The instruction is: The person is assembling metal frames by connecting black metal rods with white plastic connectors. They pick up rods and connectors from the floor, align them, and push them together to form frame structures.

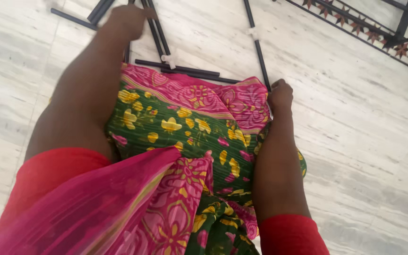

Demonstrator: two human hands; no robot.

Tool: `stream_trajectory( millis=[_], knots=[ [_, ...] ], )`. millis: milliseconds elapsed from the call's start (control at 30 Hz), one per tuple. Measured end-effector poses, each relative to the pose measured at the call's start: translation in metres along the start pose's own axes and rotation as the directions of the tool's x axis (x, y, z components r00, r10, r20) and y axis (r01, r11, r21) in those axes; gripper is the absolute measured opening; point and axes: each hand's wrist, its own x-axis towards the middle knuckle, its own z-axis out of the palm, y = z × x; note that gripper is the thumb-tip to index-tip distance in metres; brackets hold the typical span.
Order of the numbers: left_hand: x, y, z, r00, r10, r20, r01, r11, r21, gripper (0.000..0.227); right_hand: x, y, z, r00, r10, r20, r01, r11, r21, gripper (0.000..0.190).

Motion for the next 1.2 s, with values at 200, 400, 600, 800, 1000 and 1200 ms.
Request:
stream_trajectory(
  millis=[200, 400, 600, 800, 1000, 1200],
  knots=[
    [0.008, 0.068, -0.008, 0.987, 0.127, 0.099, -0.146, 0.963, 0.227, 0.031, 0.005, 0.002, -0.001, 1.0, -0.005, -0.009, 0.005, 0.999, -0.04, 0.023],
    [0.013, 0.078, -0.002, 0.951, 0.284, 0.12, -0.308, 0.899, 0.313, 0.018, 0.012, 0.01, 0.006, 0.994, -0.082, -0.076, 0.075, 0.994, -0.084, 0.023],
    [0.019, 0.068, 0.006, 0.952, 0.297, 0.066, -0.303, 0.898, 0.32, 0.015, 0.016, 0.004, 0.005, 0.994, -0.077, -0.08, 0.07, 0.993, -0.092, 0.025],
    [0.015, 0.061, 0.002, 0.956, 0.29, 0.053, -0.292, 0.908, 0.301, 0.015, 0.014, -0.003, 0.001, 0.994, -0.048, -0.093, 0.042, 0.997, -0.07, 0.024],
    [0.015, 0.069, 0.006, 0.948, 0.318, -0.006, -0.304, 0.912, 0.275, 0.016, 0.016, -0.008, 0.0, 0.973, -0.11, -0.204, 0.1, 0.993, -0.06, 0.021],
    [0.021, 0.069, 0.012, 0.964, 0.264, -0.003, -0.257, 0.941, 0.219, 0.016, 0.02, -0.031, -0.014, 0.961, -0.097, -0.258, 0.099, 0.995, -0.004, 0.022]
  ],
)
